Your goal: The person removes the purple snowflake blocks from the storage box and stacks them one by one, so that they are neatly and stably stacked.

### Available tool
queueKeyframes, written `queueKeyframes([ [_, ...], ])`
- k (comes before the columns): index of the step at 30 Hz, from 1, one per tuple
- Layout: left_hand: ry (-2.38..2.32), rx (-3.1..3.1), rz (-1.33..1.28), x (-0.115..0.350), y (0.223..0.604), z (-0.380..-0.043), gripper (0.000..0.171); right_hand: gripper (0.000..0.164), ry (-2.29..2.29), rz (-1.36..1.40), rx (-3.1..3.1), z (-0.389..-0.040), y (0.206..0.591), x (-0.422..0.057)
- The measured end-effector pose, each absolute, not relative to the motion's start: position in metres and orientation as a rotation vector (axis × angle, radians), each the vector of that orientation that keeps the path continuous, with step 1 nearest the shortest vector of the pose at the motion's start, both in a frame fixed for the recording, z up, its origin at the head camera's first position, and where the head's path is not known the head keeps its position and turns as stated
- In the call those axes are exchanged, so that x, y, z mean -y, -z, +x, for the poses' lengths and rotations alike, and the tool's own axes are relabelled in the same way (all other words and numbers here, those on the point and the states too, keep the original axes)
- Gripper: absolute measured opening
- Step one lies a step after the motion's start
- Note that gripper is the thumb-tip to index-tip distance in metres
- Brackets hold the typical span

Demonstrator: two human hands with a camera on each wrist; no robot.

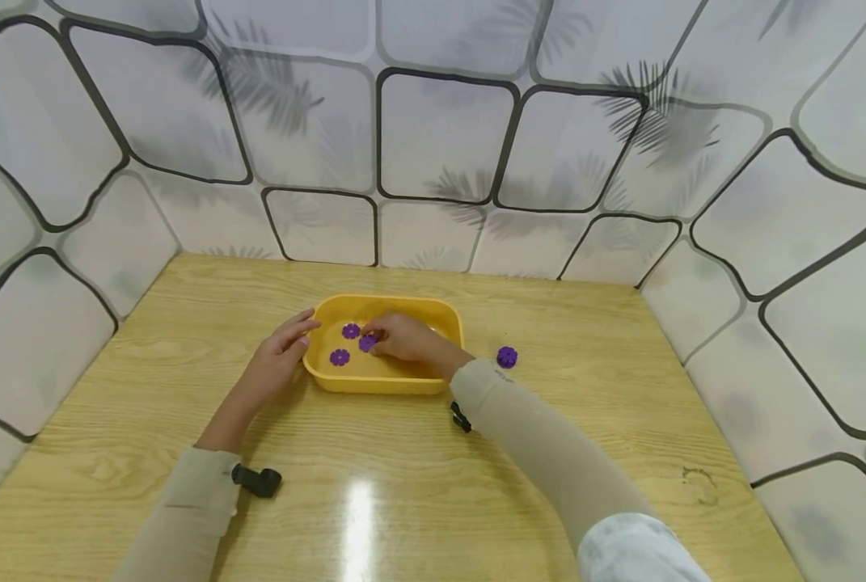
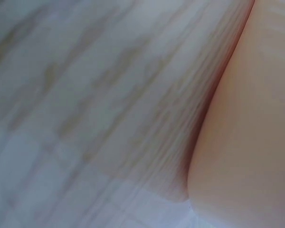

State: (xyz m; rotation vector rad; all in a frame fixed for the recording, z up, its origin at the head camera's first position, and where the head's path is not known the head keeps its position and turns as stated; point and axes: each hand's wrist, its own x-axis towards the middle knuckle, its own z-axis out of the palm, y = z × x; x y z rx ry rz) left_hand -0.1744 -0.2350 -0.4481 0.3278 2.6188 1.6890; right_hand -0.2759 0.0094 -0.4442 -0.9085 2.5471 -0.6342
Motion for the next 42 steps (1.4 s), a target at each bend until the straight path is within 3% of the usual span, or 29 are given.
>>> queueKeyframes([
  [19, -1.687, -2.607, 0.324, 0.236, 0.451, -0.176, 0.042, 0.039, 0.694, -0.887, -2.502, -0.277, 0.447, -0.01],
  [32, -1.698, -2.602, 0.33, 0.236, 0.45, -0.175, 0.041, 0.035, 1.072, -0.714, -2.307, -0.274, 0.438, -0.016],
  [42, -1.694, -2.62, 0.307, 0.236, 0.45, -0.176, 0.04, 0.034, 1.202, -0.841, -2.319, -0.276, 0.421, -0.025],
])
